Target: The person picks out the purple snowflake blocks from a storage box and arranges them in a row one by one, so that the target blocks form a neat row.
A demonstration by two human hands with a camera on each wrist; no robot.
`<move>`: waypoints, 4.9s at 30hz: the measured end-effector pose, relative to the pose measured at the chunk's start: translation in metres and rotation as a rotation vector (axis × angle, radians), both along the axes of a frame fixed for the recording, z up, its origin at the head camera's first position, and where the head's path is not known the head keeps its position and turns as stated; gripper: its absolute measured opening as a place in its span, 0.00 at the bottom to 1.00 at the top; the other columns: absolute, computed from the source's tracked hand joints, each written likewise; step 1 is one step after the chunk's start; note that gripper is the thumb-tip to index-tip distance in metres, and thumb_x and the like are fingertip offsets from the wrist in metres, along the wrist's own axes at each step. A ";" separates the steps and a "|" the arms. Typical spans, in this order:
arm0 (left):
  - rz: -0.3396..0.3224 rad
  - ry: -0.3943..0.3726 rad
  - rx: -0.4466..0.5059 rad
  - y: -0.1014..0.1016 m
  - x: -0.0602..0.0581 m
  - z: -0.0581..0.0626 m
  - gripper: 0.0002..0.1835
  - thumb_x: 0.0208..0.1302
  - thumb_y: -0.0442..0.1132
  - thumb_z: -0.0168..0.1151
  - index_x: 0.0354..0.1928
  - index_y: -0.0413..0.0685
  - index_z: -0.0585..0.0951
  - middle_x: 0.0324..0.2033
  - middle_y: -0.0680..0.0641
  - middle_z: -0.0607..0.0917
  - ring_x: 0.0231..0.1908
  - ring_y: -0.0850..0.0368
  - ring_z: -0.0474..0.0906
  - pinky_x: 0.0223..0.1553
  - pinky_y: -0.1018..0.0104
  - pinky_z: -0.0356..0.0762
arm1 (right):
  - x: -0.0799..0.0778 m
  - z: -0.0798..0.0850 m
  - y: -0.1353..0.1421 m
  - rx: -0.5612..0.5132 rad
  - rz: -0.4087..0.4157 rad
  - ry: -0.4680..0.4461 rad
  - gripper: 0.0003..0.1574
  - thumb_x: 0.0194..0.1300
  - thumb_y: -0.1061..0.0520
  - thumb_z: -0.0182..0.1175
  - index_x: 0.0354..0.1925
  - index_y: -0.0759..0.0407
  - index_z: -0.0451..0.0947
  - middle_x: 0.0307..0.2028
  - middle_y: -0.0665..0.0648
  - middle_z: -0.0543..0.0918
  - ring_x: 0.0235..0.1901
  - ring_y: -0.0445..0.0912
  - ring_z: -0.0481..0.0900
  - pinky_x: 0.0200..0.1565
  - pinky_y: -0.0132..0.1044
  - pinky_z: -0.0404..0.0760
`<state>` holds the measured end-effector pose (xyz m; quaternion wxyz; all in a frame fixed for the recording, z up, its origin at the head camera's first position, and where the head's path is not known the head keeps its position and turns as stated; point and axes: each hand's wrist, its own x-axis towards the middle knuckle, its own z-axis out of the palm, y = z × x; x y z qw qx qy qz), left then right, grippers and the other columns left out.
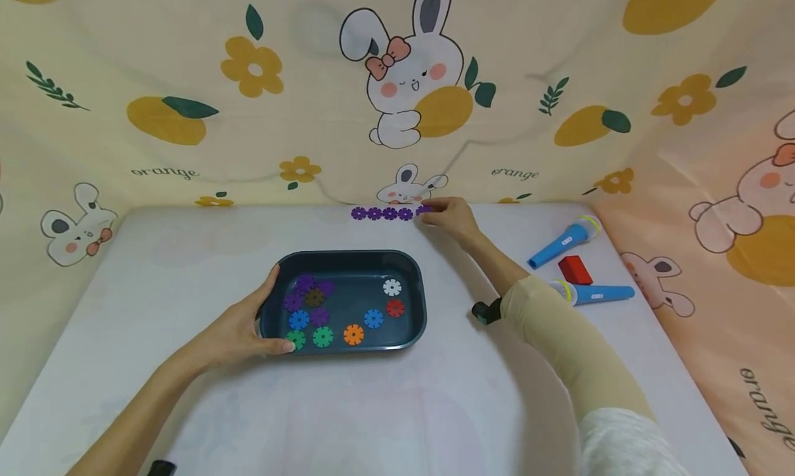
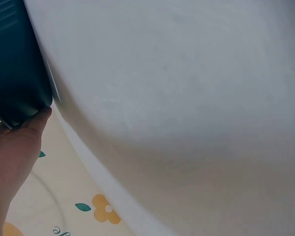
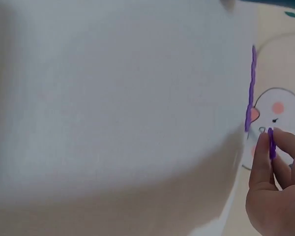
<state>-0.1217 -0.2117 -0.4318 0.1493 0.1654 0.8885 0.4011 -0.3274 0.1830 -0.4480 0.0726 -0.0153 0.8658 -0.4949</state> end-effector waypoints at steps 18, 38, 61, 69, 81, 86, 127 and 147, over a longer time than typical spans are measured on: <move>0.000 0.030 0.003 0.000 0.001 -0.001 0.70 0.50 0.54 0.79 0.79 0.52 0.34 0.76 0.32 0.48 0.72 0.28 0.49 0.65 0.32 0.56 | -0.018 -0.019 -0.002 0.282 0.049 0.199 0.22 0.61 0.52 0.72 0.52 0.58 0.86 0.24 0.55 0.82 0.25 0.44 0.73 0.27 0.33 0.67; -0.002 0.047 -0.007 -0.002 0.001 -0.003 0.70 0.49 0.54 0.79 0.79 0.49 0.35 0.75 0.31 0.49 0.71 0.28 0.51 0.66 0.32 0.56 | -0.001 -0.010 -0.005 0.129 0.015 0.159 0.18 0.66 0.54 0.67 0.53 0.58 0.85 0.29 0.57 0.85 0.25 0.44 0.78 0.27 0.30 0.72; 0.003 0.028 -0.038 0.002 -0.005 -0.001 0.72 0.48 0.54 0.80 0.79 0.47 0.34 0.75 0.32 0.48 0.72 0.29 0.50 0.66 0.33 0.55 | 0.098 0.039 -0.096 -0.031 0.501 0.168 0.13 0.66 0.61 0.66 0.48 0.63 0.85 0.35 0.52 0.87 0.34 0.47 0.85 0.39 0.33 0.84; 0.001 0.013 -0.030 0.002 -0.004 0.001 0.71 0.49 0.54 0.79 0.78 0.45 0.33 0.75 0.31 0.47 0.72 0.28 0.50 0.67 0.34 0.55 | 0.117 0.024 -0.123 0.002 0.646 0.106 0.14 0.64 0.63 0.67 0.49 0.63 0.85 0.40 0.53 0.88 0.37 0.39 0.85 0.41 0.29 0.83; 0.000 -0.015 -0.029 0.002 -0.003 0.000 0.71 0.50 0.55 0.78 0.79 0.48 0.32 0.75 0.30 0.47 0.71 0.28 0.50 0.66 0.33 0.57 | 0.128 0.003 -0.147 0.146 0.754 0.102 0.15 0.58 0.63 0.72 0.46 0.60 0.87 0.41 0.54 0.88 0.35 0.34 0.82 0.40 0.23 0.80; 0.000 -0.009 -0.034 0.002 -0.002 0.001 0.71 0.50 0.54 0.78 0.79 0.48 0.32 0.75 0.30 0.47 0.71 0.27 0.50 0.65 0.32 0.57 | 0.132 -0.003 -0.152 0.248 0.763 0.179 0.16 0.57 0.60 0.74 0.46 0.57 0.88 0.41 0.52 0.85 0.36 0.35 0.80 0.38 0.21 0.78; 0.013 0.014 -0.036 0.001 0.000 0.001 0.71 0.49 0.56 0.78 0.79 0.49 0.34 0.75 0.30 0.50 0.71 0.28 0.52 0.66 0.33 0.57 | 0.116 0.030 -0.126 -0.007 0.609 0.098 0.12 0.68 0.61 0.64 0.49 0.56 0.86 0.36 0.50 0.87 0.30 0.47 0.86 0.33 0.31 0.83; 0.012 0.019 -0.046 0.003 0.000 0.001 0.72 0.48 0.55 0.79 0.79 0.48 0.34 0.75 0.30 0.49 0.71 0.28 0.52 0.65 0.33 0.58 | 0.076 0.049 -0.057 -0.122 0.259 0.032 0.17 0.65 0.56 0.68 0.52 0.56 0.86 0.41 0.55 0.89 0.40 0.46 0.86 0.50 0.41 0.83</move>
